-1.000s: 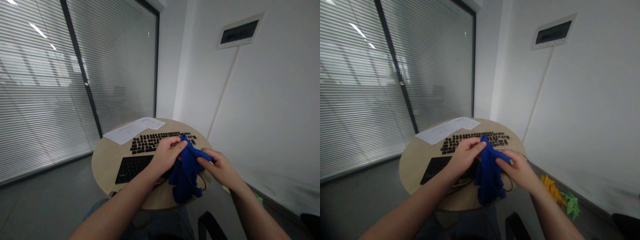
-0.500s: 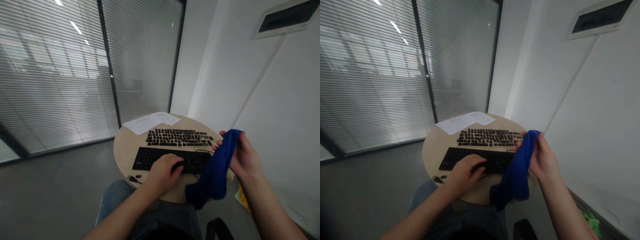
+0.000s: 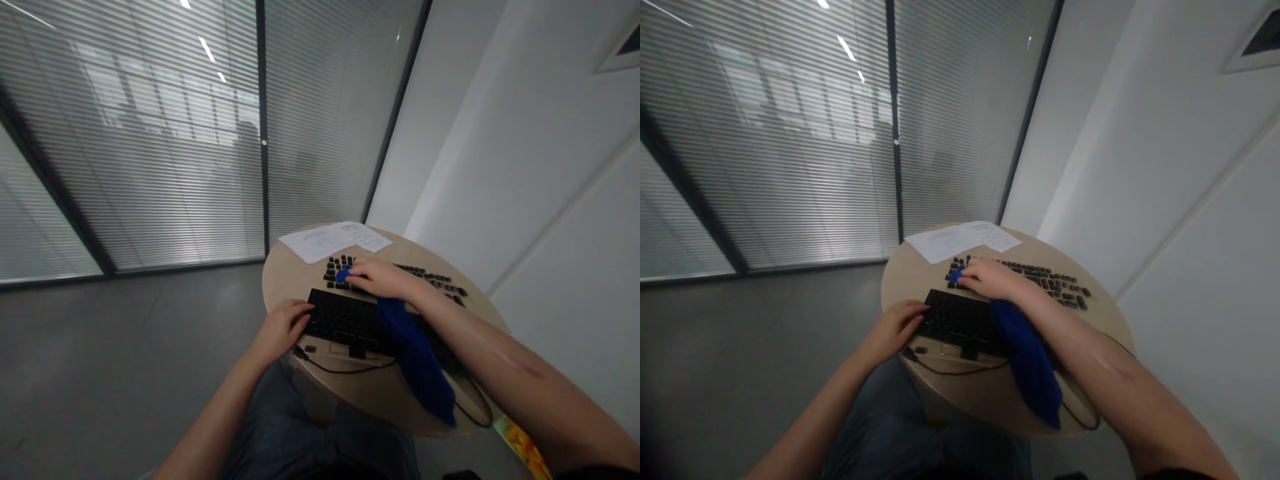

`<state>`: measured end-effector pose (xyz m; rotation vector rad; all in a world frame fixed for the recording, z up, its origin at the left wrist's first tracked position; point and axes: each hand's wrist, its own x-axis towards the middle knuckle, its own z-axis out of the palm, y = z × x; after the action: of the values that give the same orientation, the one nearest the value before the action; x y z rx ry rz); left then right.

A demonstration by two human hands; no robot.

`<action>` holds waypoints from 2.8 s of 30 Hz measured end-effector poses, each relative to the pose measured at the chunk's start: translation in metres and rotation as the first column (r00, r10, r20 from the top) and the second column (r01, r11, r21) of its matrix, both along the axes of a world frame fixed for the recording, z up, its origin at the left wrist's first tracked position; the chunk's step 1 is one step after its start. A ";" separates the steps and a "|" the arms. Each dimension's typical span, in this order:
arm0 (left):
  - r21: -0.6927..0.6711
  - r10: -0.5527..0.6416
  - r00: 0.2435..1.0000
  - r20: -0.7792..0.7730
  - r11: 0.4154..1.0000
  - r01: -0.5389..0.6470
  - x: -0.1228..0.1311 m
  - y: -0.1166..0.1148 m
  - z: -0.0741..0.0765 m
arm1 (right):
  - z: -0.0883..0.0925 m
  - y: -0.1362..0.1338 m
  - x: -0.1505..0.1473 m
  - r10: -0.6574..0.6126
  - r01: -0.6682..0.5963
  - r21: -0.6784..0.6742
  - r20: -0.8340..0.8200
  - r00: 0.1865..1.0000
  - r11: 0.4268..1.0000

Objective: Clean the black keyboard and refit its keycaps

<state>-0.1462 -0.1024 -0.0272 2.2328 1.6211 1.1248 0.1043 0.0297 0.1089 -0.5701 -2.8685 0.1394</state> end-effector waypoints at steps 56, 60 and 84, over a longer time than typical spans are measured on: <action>-0.001 -0.127 0.978 -0.165 0.992 0.128 -0.016 0.008 -0.007 | -0.074 0.029 -0.081 0.064 -0.030 -0.134 0.253 0.965 0.991; -0.013 -0.114 0.980 -0.166 0.993 0.113 -0.016 0.009 -0.007 | -0.067 0.029 -0.081 -0.001 0.065 -0.208 0.293 0.956 0.976; 0.005 -0.102 0.975 -0.195 0.994 0.105 -0.018 0.011 -0.010 | -0.045 0.030 -0.003 -0.148 0.226 -0.091 0.514 0.845 0.970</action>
<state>-0.1643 -0.0912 -0.0369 2.4736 1.5455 0.9216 0.1014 0.0601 0.0635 -1.0565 -3.2953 0.1993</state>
